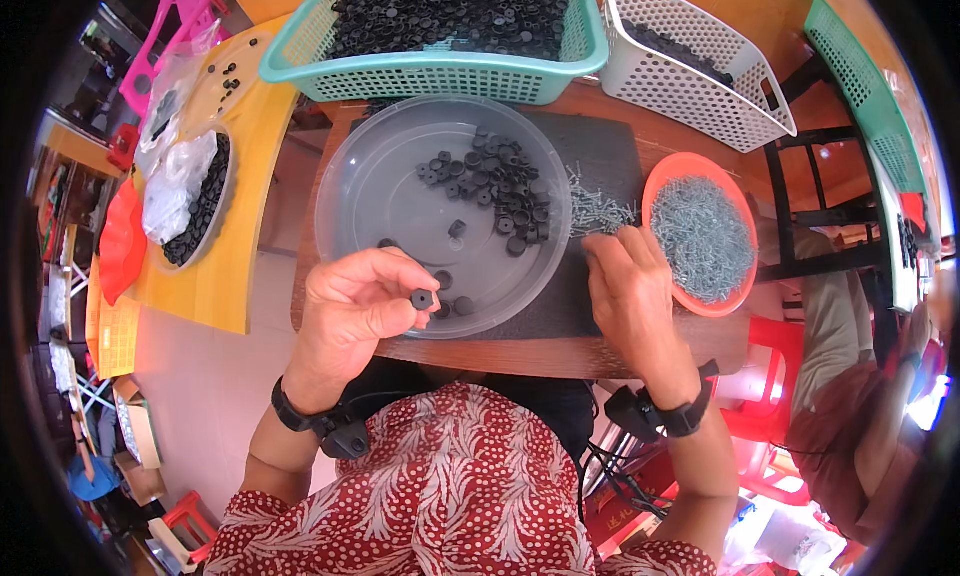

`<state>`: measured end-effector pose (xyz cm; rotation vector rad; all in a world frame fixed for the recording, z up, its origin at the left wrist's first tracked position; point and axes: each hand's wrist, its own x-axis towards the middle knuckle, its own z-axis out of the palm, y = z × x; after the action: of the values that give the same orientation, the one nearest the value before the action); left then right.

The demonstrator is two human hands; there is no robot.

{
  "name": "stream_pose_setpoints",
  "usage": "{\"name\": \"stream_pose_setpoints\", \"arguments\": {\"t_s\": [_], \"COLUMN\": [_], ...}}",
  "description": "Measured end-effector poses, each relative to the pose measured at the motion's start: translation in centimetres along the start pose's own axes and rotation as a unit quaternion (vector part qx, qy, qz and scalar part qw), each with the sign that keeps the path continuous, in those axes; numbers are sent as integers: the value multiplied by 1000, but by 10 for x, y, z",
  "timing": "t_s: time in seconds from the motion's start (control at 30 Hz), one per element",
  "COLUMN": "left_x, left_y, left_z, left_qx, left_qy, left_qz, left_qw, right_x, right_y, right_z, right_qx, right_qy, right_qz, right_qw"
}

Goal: Manually inserting metal pins into black plastic circular components at a workshop table.

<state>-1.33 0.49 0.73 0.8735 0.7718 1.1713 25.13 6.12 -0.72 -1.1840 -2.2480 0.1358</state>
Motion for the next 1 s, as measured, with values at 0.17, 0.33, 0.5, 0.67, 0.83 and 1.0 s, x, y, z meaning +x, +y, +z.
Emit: {"name": "stream_pose_setpoints", "arguments": {"t_s": [0.17,0.33,0.5,0.67,0.83,1.0], "left_x": [0,-4,-8,-13,-14,-13], "left_y": [-5,-5,-9,-9,-9,-11], "left_z": [4,7,14,19,16,18], "left_qx": [7,3,19,33,76,16], "left_qy": [-4,-15,15,32,37,55], "left_qz": [35,-9,13,20,21,27], "left_qw": [999,1000,1000,999,996,998], "right_x": [1,4,5,1,0,3], "right_y": [-44,-80,-95,-99,-97,-100], "right_z": [-12,-4,15,29,33,28], "right_qx": [134,374,503,478,416,359], "right_qy": [5,67,100,115,134,136], "right_qz": [108,172,138,95,59,27], "right_qw": [985,909,848,866,898,923]}}
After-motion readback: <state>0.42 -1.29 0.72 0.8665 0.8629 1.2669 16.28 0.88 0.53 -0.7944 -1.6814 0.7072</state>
